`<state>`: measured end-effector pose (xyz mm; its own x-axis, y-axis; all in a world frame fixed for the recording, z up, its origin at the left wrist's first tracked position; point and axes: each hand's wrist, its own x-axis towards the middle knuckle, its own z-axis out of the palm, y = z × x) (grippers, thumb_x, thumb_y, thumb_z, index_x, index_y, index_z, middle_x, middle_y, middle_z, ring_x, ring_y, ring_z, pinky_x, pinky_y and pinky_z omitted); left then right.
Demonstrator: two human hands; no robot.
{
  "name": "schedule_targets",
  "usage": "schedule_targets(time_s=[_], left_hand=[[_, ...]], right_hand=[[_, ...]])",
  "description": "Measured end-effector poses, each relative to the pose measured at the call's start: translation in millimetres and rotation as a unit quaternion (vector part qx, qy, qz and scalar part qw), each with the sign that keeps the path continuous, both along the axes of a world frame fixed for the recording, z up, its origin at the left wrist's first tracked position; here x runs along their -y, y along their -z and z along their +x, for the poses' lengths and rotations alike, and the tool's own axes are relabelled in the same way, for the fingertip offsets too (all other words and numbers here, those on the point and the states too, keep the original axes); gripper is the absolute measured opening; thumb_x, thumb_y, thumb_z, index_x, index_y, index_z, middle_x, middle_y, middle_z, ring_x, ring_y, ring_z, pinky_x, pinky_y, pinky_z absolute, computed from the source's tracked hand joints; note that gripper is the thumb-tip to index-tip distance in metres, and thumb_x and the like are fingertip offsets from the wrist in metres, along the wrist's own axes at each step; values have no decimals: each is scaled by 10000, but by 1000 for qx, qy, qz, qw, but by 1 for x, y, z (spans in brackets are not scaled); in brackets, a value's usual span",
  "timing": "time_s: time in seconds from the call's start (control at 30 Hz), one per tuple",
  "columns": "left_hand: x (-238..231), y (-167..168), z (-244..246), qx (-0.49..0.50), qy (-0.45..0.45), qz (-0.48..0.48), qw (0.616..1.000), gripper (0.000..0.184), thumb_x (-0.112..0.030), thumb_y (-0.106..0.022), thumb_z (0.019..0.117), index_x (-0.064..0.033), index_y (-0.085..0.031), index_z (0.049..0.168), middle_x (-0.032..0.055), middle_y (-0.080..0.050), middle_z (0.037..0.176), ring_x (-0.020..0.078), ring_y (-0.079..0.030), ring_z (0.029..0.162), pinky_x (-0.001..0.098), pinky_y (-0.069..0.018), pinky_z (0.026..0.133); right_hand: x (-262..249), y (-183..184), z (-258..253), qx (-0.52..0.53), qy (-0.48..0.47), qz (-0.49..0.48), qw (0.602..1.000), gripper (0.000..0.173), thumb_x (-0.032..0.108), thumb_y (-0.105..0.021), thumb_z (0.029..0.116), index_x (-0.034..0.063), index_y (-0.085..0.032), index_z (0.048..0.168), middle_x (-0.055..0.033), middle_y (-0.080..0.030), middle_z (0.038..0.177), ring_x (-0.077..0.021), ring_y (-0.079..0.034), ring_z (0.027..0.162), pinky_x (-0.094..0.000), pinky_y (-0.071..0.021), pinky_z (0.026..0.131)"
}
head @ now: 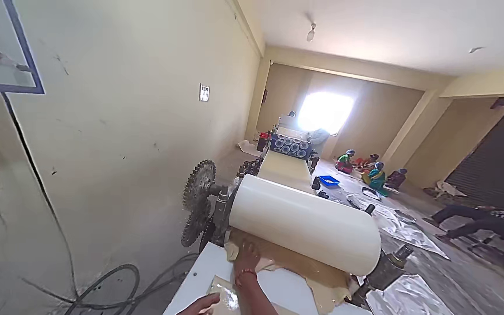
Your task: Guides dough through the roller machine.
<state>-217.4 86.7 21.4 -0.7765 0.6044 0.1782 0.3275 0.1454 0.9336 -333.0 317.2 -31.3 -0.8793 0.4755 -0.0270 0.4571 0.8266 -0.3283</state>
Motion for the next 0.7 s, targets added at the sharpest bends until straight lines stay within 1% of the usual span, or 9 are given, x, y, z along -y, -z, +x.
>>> schedule_targets(time_s=[0.13, 0.23, 0.33, 0.43, 0.47, 0.5, 0.53, 0.6, 0.7], left_hand=[[-37, 12, -69, 13, -24, -55, 998, 407, -98, -402, 1081, 40, -524, 1444, 230, -551, 1466, 328, -522, 1387, 457, -362, 1197], [-79, 24, -122, 98, -54, -126, 986, 461, -204, -352, 1123, 46, -443, 1499, 252, -474, 1529, 351, -437, 1453, 462, -287, 1231], [-126, 37, -153, 175, -46, -112, 977, 526, -291, -322, 1132, 50, -388, 1526, 270, -415, 1564, 371, -382, 1481, 506, -263, 1232], [-160, 18, -147, 193, -136, -61, 970, 542, -233, -417, 1106, 70, -324, 1545, 293, -397, 1562, 387, -386, 1472, 491, -281, 1228], [-164, 10, -144, 178, -176, -47, 967, 535, -180, -442, 1089, 81, -322, 1540, 304, -391, 1557, 397, -388, 1465, 479, -289, 1227], [-165, 10, -141, 143, -205, -51, 967, 517, -139, -455, 1071, 90, -351, 1522, 312, -403, 1541, 410, -404, 1449, 473, -308, 1219], [-165, 12, -139, 104, -207, -64, 971, 499, -113, -450, 1060, 94, -380, 1508, 314, -416, 1533, 413, -414, 1443, 465, -311, 1219], [-159, 17, -142, 72, -142, -124, 979, 475, -144, -381, 1091, 63, -399, 1517, 276, -424, 1554, 372, -408, 1465, 454, -284, 1236], [-163, 30, -157, 90, -55, -156, 982, 476, -175, -320, 1115, 53, -387, 1527, 256, -390, 1584, 352, -367, 1493, 460, -249, 1247]], right_hand=[[10, 8, -42, 27, 167, -69, 983, 793, 384, -666, 933, 44, -358, 1579, -270, -332, 1613, -470, -275, 1502, -739, -140, 1168], [11, 2, -22, -99, 192, -101, 971, 603, 212, -674, 927, -1, -501, 1464, -268, -490, 1496, -443, -415, 1425, -637, -255, 1178], [10, 5, -6, -177, 221, -108, 953, 551, 88, -677, 909, -107, -515, 1398, -328, -522, 1430, -465, -494, 1355, -572, -391, 1132], [10, 24, -27, -28, 216, -67, 974, 685, 397, -529, 1048, -87, -388, 1511, -309, -429, 1539, -428, -434, 1431, -593, -372, 1129], [14, 37, -49, -26, 246, -27, 969, 708, 479, -464, 1041, -60, -421, 1496, -295, -449, 1522, -433, -439, 1420, -646, -351, 1113], [15, 60, -70, -88, 285, 25, 954, 648, 462, -486, 1004, -52, -539, 1396, -298, -537, 1420, -456, -501, 1346, -698, -369, 1053], [15, 62, -77, -74, 280, 20, 957, 586, 438, -465, 1039, -28, -550, 1385, -298, -523, 1433, -463, -478, 1366, -703, -367, 1046], [12, 87, -87, -171, 275, 78, 943, 405, 310, -525, 1011, -2, -696, 1204, -310, -618, 1309, -494, -554, 1268, -715, -409, 950], [1, 29, -59, 13, 196, -64, 978, 460, 296, -450, 1076, 47, -534, 1453, -233, -390, 1589, -399, -354, 1482, -631, -339, 1105]])
